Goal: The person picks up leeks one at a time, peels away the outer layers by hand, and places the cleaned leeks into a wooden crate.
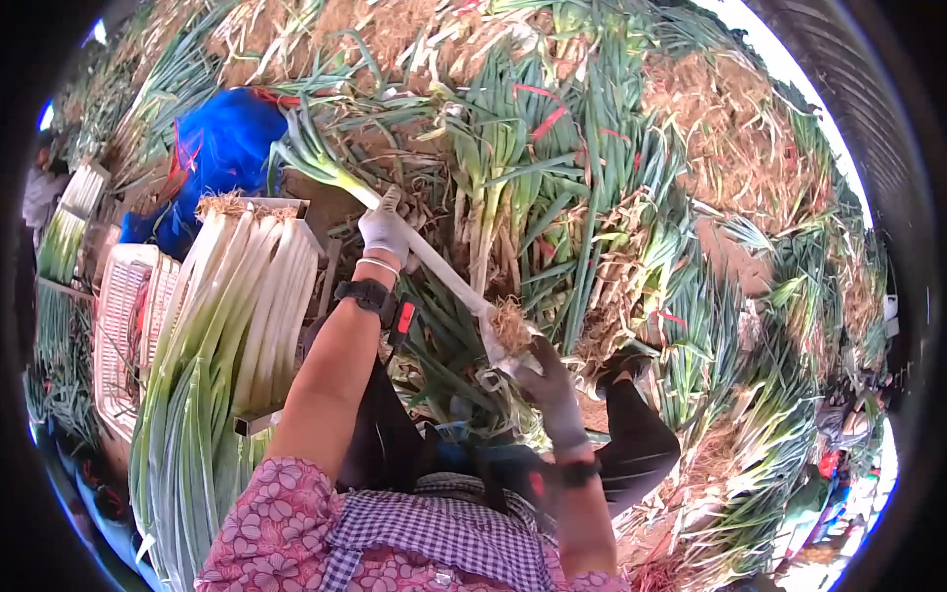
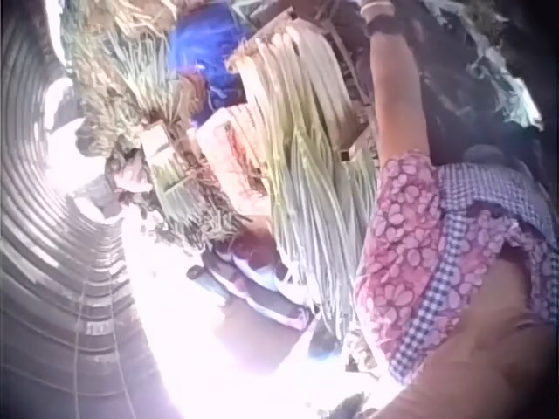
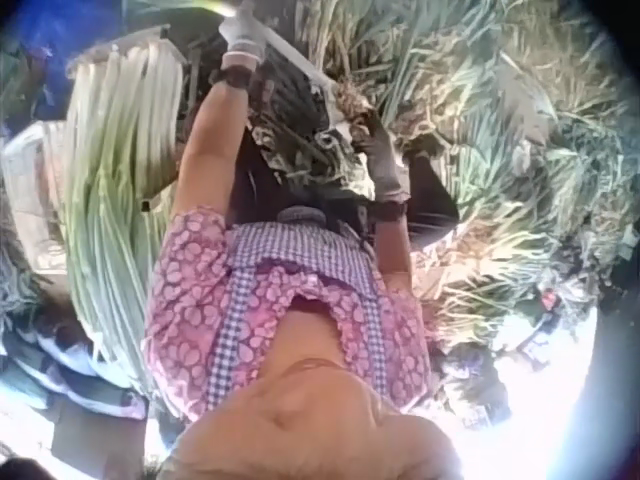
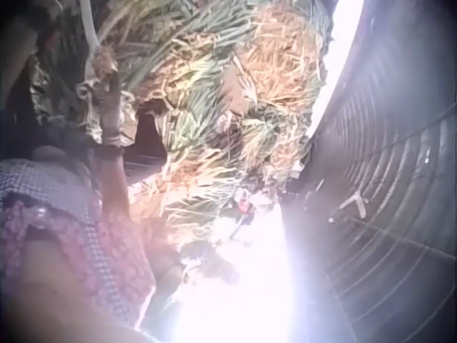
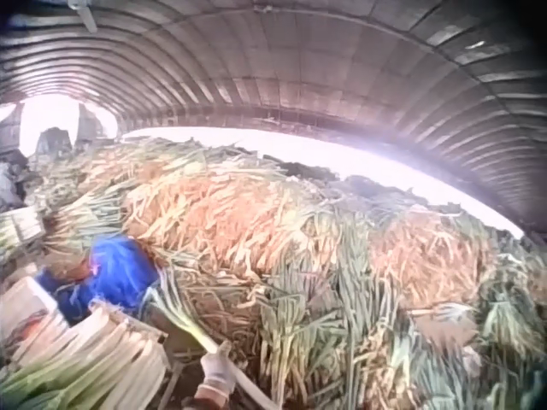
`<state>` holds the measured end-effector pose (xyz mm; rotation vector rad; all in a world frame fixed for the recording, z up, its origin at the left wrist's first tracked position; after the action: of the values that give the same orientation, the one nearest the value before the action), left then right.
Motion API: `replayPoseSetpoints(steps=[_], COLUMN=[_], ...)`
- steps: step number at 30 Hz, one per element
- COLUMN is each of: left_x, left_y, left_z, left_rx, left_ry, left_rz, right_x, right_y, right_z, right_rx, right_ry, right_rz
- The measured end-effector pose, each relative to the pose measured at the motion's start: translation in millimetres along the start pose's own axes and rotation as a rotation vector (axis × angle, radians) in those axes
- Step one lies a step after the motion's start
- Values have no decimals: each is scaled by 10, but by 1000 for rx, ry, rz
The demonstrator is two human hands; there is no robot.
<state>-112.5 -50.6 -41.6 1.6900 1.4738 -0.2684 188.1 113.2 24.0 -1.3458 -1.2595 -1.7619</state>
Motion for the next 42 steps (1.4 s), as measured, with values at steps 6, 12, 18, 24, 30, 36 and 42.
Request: replayPoseSetpoints(steps=[6, 12, 18, 24, 30, 36, 42], left_x=[202, -93, 109, 44, 620, 642, 160], left_y=[83, -337, -303, 159, -143, -802, -81], left_z=[-91, 150, 237, -71, 102, 467, 58], left_rx=[-10, -181, -195, -108, -111, -268, -94], left_ry=[-138, -299, -131, -285, -311, -467, -106], left_rz=[52, 58, 34, 4, 176, -47, -13], right_x=[-191, -477, 163, 246, 180, 399, 385], right_y=[-211, 925, 208, -510, 116, 955, 524], right_z=[-560, 2, -24, -753, -662, -114, 44], right_rx=[71, 86, -89, 3, -30, -114, 39], right_ry=[-206, -113, 415, 677, 331, 221, -54], right_rz=[-4, -478, 55, 328, 90, 65, 67])
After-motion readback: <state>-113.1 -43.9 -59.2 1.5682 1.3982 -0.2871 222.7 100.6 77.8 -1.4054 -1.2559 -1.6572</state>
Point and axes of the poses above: each hand's wrist, its own y-axis away from the middle knuckle, its own z-axis out of the back of the hand, x = y × z, the point moved 5 cm from there along -y, towards the middle knuckle, and after that the axes turned 3 degrees about -y, right-handed, at the moved point
